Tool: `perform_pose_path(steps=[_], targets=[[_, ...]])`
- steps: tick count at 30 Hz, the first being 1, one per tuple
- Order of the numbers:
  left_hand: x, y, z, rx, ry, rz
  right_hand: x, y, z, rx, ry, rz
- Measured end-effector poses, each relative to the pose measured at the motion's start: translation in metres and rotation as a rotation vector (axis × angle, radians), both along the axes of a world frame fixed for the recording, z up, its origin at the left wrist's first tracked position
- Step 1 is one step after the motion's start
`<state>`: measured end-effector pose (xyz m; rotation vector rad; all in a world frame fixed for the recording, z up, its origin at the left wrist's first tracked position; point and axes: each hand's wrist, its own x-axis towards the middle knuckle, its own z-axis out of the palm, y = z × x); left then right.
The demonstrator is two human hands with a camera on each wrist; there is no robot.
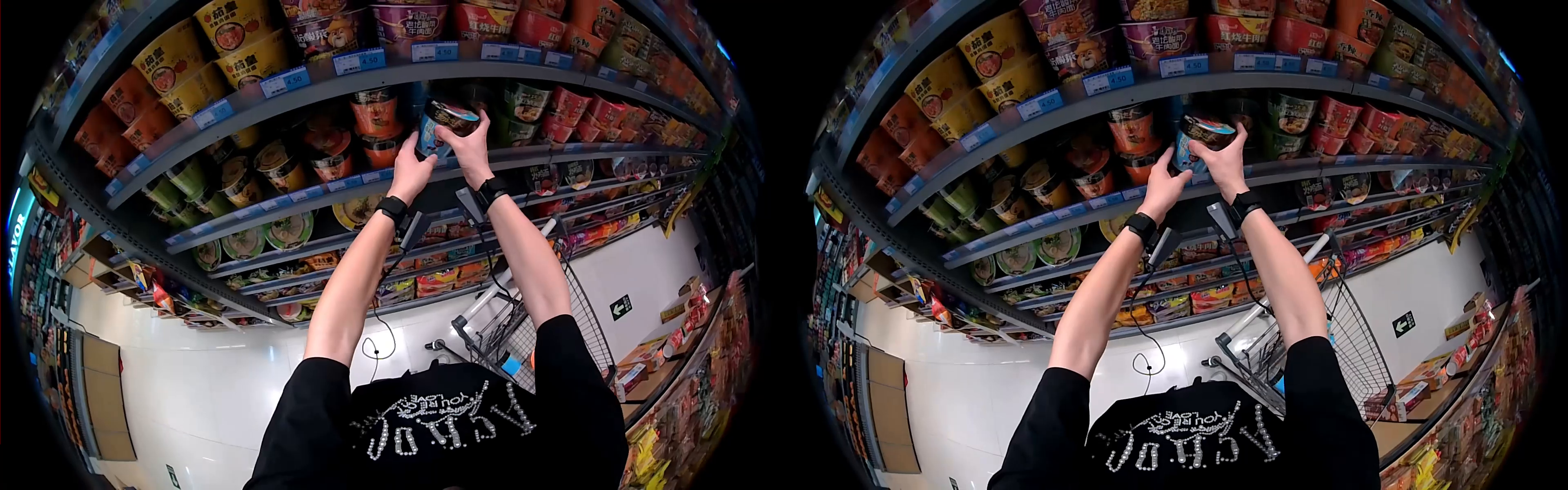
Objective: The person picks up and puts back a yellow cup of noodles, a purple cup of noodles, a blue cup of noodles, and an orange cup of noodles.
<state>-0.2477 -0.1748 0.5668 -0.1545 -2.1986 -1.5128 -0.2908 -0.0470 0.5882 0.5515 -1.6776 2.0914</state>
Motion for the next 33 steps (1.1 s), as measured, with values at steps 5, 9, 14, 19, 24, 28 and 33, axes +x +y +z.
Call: perform_pose_path(steps=[5,9,14,19,24,28,33], targets=[[-0.020,-0.003,-0.007,0.022,-0.147,-0.001,-0.037,-0.004,-0.010,0.267,0.136,0.008],[-0.035,-0.006,-0.029,0.108,-0.117,-0.071,-0.056,-0.002,-0.026,0.324,0.088,0.110],[-0.007,0.005,-0.018,0.353,-0.094,-0.063,-0.049,0.003,-0.024,0.534,-0.036,0.138],[0.008,0.016,-0.043,0.388,-0.104,0.048,-0.049,0.016,-0.055,0.122,-0.029,0.207],[0.042,0.068,-0.086,0.650,-0.403,-0.185,0.010,0.074,-0.090,-0.259,-0.208,0.014],[0.064,0.132,-0.128,0.766,-0.610,-0.354,0.064,0.149,-0.163,-0.272,-0.393,-0.148],[0.093,0.214,-0.197,0.625,-0.872,-0.613,0.137,0.256,-0.292,-0.368,-0.690,-0.507]])
